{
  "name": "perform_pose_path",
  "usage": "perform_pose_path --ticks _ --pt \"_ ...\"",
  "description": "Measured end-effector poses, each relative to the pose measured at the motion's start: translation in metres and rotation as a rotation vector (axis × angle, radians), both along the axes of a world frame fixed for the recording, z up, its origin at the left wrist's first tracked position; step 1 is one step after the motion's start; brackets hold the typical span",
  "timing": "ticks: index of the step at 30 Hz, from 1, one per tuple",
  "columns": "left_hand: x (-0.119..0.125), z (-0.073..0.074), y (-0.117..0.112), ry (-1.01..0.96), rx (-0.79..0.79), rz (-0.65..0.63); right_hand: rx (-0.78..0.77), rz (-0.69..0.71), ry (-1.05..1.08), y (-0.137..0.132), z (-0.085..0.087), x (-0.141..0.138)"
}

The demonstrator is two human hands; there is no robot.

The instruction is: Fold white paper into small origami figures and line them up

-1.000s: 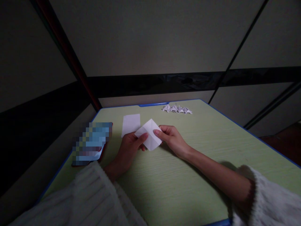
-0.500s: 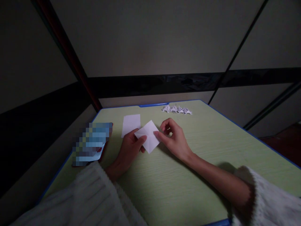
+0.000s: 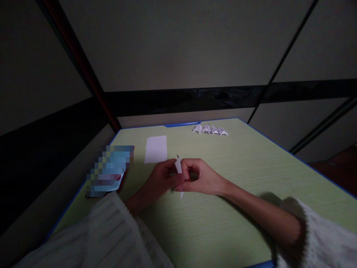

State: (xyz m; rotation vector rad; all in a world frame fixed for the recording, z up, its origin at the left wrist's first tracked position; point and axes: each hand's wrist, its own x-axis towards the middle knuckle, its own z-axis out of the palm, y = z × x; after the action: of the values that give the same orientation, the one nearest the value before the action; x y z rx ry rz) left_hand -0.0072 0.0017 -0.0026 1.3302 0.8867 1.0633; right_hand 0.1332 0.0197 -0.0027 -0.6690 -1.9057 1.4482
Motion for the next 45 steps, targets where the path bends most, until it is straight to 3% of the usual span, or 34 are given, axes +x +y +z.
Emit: perform_pose_path --ticks 6,11,15,19,24,27,32,38,45 --pt "-0.003 -0.002 0.002 -0.014 0.004 -0.025 -0.014 0.054 0.031 -0.001 0.003 0.001" --pt "-0.004 -0.003 0.003 -0.039 -0.02 -0.057 -0.134 0.164 0.111 0.0 0.006 0.004" --pt "-0.003 -0.006 0.004 -0.081 -0.068 0.017 -0.2 0.133 0.158 0.004 0.006 0.005" --pt "-0.004 -0.002 0.004 -0.009 0.005 0.217 -0.146 -0.14 0.13 0.015 0.001 0.005" --pt "-0.014 0.008 0.007 0.276 0.182 0.683 -0.075 -0.44 0.094 0.031 -0.004 0.012" --pt "-0.022 0.005 0.011 0.287 0.209 0.823 -0.05 -0.463 0.033 0.033 -0.005 0.013" --pt "-0.028 -0.002 0.016 0.322 0.264 0.92 -0.135 -0.411 0.003 0.028 -0.004 0.011" --pt "-0.022 0.008 0.013 0.301 0.176 0.787 -0.309 -0.314 0.283 0.03 0.003 0.016" --pt "-0.011 0.007 0.008 0.304 0.152 0.507 -0.417 -0.117 0.045 0.02 0.004 0.008"
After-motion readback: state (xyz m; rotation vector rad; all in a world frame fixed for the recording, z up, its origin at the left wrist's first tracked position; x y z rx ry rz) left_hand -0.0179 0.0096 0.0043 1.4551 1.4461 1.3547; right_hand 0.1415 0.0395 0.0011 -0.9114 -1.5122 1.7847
